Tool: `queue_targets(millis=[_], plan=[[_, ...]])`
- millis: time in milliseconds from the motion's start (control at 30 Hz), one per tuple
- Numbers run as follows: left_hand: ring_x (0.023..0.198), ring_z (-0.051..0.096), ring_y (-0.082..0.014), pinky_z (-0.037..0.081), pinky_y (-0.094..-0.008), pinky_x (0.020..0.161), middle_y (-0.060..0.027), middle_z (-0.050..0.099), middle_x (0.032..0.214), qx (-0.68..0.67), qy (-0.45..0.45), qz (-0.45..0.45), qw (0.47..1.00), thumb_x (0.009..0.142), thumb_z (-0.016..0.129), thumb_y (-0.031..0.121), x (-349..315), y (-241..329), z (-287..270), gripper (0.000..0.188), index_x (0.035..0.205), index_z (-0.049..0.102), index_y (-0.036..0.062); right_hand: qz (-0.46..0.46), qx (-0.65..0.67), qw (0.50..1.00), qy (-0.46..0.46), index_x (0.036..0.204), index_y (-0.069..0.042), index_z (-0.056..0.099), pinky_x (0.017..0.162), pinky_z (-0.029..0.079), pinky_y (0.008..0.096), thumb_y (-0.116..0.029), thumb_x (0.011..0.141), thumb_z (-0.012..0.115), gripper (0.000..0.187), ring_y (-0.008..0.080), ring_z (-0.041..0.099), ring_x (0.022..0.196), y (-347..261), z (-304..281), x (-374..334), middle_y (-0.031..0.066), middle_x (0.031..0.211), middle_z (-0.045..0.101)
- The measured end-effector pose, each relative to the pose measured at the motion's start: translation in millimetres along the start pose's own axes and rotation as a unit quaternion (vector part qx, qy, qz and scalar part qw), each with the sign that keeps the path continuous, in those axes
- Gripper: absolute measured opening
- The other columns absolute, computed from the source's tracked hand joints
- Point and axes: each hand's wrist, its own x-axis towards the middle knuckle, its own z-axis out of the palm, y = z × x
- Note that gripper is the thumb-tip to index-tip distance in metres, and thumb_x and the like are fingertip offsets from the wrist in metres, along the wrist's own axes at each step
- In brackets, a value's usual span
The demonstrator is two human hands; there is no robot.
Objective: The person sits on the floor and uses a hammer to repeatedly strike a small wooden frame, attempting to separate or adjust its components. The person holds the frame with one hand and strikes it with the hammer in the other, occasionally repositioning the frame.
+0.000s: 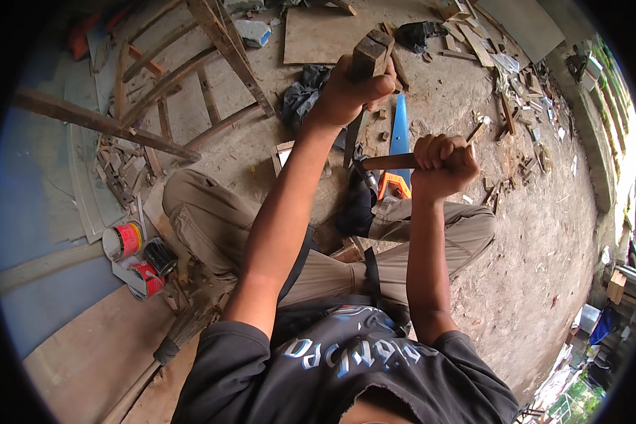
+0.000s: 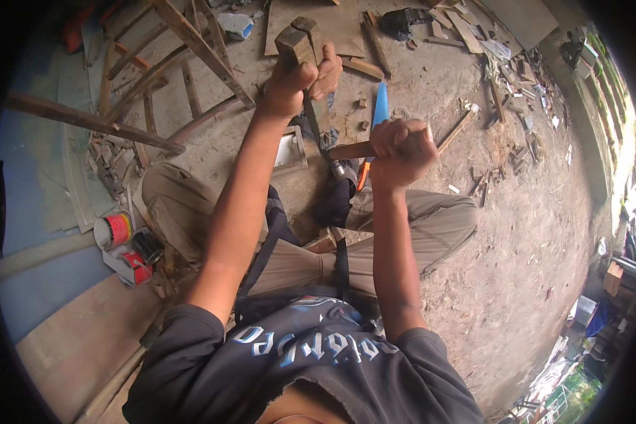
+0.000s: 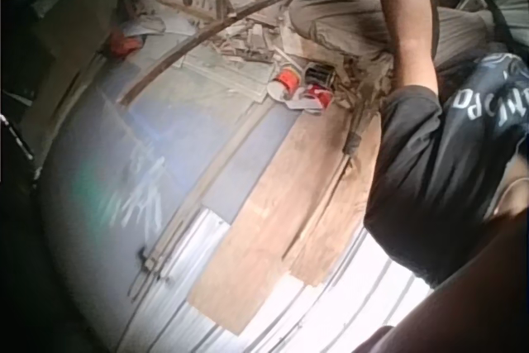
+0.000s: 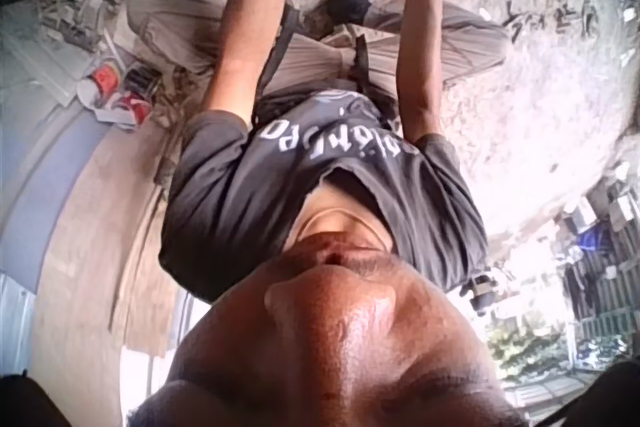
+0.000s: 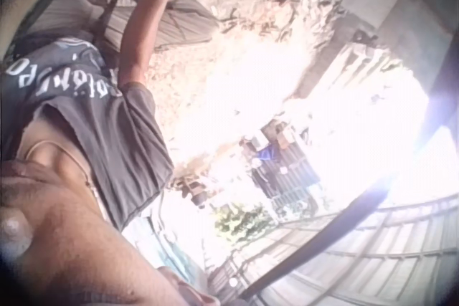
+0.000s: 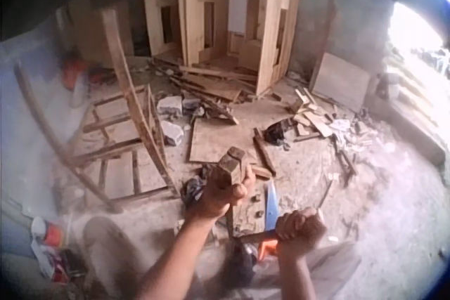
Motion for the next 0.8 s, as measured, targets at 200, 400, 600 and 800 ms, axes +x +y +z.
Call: queue_targets(millis=[200,400,600,800], plan=[[0.049,0.044,-0.003,0.034,-0.0212,0.044,0.0035,0.049,0.057,0.008,0.024,0.017,1.0,0.078,0.077,0.028,-3.3,-0.8,17.5,0.03,0.074,0.058,0.0048,0.058,-0.077,0.995,0.033,0.068,-0.004,0.042,0.044,0.026,0.0281,-0.031,0.091,0.038,0.035,0.0135,0.029,0.045,-5.1,25.3,18.2,0.0023,0.051,0.031],[0.049,0.042,-0.0032,0.033,-0.0209,0.044,0.0044,0.048,0.056,0.02,0.015,0.013,1.0,0.079,0.077,0.029,-9.8,3.6,15.9,0.032,0.074,0.057,0.0049,0.06,-0.178,0.981,0.04,0.068,-0.004,0.042,0.042,0.025,0.0266,-0.029,0.094,0.035,0.037,0.0116,0.029,0.043,3.2,43.1,26.7,0.0026,0.051,0.034],[0.051,0.042,-0.0031,0.033,-0.0213,0.046,0.0049,0.047,0.057,-0.008,0.027,0.019,0.999,0.079,0.077,0.027,-13.9,5.5,11.1,0.031,0.075,0.057,0.0045,0.042,-0.196,0.98,0.003,0.065,-0.003,0.043,0.04,0.026,0.0238,-0.02,0.097,0.037,0.037,0.009,0.034,0.043,11.7,53.6,31.7,0.0025,0.052,0.039],[0.052,0.043,-0.0028,0.035,-0.0213,0.047,0.0045,0.051,0.06,0.031,0.035,0.034,0.998,0.079,0.079,0.032,-15.4,7.3,5.1,0.034,0.078,0.059,0.0044,0.048,-0.241,0.969,-0.002,0.064,-0.003,0.045,0.041,0.028,0.0243,-0.022,0.098,0.036,0.041,0.0097,0.038,0.044,13.8,60.6,33.9,0.0026,0.052,0.042]])
